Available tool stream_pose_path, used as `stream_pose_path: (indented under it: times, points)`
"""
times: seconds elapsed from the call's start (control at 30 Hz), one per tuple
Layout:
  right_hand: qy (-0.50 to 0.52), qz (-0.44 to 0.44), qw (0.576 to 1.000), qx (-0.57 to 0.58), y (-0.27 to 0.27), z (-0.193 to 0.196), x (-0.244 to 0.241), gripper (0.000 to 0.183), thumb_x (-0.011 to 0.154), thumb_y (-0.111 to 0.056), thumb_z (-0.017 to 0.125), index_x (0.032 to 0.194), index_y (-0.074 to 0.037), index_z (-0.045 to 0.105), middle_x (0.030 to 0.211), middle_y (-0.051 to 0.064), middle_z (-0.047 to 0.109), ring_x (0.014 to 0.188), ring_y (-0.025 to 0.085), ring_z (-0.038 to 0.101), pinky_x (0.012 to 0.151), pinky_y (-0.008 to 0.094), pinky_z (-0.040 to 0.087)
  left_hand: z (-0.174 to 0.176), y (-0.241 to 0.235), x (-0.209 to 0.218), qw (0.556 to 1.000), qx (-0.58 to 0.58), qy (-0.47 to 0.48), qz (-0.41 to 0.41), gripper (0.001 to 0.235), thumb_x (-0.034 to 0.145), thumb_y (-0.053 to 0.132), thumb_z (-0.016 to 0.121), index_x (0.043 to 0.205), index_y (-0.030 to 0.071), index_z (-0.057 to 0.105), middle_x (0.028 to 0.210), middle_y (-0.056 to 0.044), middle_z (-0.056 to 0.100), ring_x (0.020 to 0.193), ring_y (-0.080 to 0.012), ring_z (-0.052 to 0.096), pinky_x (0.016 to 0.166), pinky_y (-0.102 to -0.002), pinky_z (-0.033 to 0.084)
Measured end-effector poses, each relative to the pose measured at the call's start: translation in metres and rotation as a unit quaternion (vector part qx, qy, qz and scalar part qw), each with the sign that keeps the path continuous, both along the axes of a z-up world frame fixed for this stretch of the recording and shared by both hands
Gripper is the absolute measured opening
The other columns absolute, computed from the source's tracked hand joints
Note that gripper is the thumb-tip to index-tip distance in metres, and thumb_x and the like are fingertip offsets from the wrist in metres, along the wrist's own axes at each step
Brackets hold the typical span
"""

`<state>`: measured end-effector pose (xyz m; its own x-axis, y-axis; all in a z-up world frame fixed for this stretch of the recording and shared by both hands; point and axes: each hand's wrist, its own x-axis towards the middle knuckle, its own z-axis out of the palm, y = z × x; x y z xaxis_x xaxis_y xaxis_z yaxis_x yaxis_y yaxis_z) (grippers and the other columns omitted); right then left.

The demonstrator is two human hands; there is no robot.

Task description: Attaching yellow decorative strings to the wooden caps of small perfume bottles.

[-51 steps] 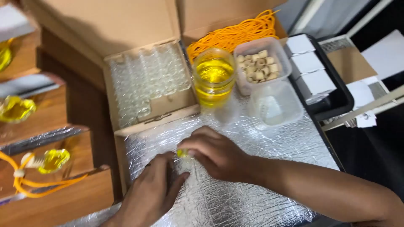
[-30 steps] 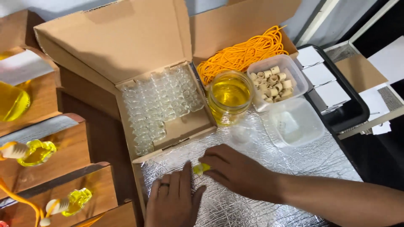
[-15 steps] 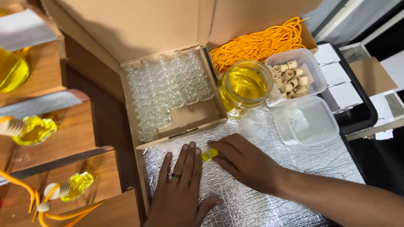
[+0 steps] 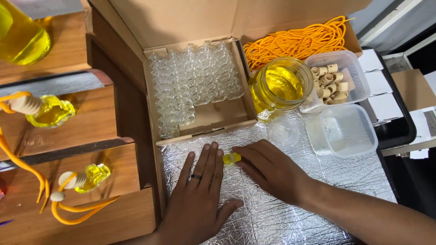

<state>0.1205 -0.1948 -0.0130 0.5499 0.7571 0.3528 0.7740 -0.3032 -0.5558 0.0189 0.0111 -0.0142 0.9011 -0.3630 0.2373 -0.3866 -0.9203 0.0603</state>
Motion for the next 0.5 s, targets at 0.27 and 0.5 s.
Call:
stream_pose_path:
  times: [0.27,0.5]
  points:
    - [0.033,-0.034,0.998,-0.036,-0.0012,-0.004,-0.001,0.034,0.102,-0.017,0.059,0.132,-0.001,0.06,0.114,0.013,0.065,0.099,0.028,0.063,0.088,0.04,0.054,-0.0005,-0.0005,-0.0007,1.0,-0.009,0.003,-0.004,0.092,0.102,0.066,0.037,0.154,-0.01,0.03,0.163,-0.027,0.033,0.154,-0.0363,0.029,0.129,-0.05,0.014]
    - [0.04,-0.034,0.998,-0.029,0.0015,0.0028,-0.0016,0.03,0.1,-0.016,0.062,0.127,-0.003,0.061,0.11,0.012,0.067,0.095,0.028,0.063,0.083,0.04,0.053,0.0005,0.0003,-0.0011,1.0,-0.023,0.0,-0.009,0.09,0.104,0.064,0.036,0.154,-0.011,0.03,0.162,-0.028,0.033,0.153,-0.0375,0.03,0.129,-0.051,0.014]
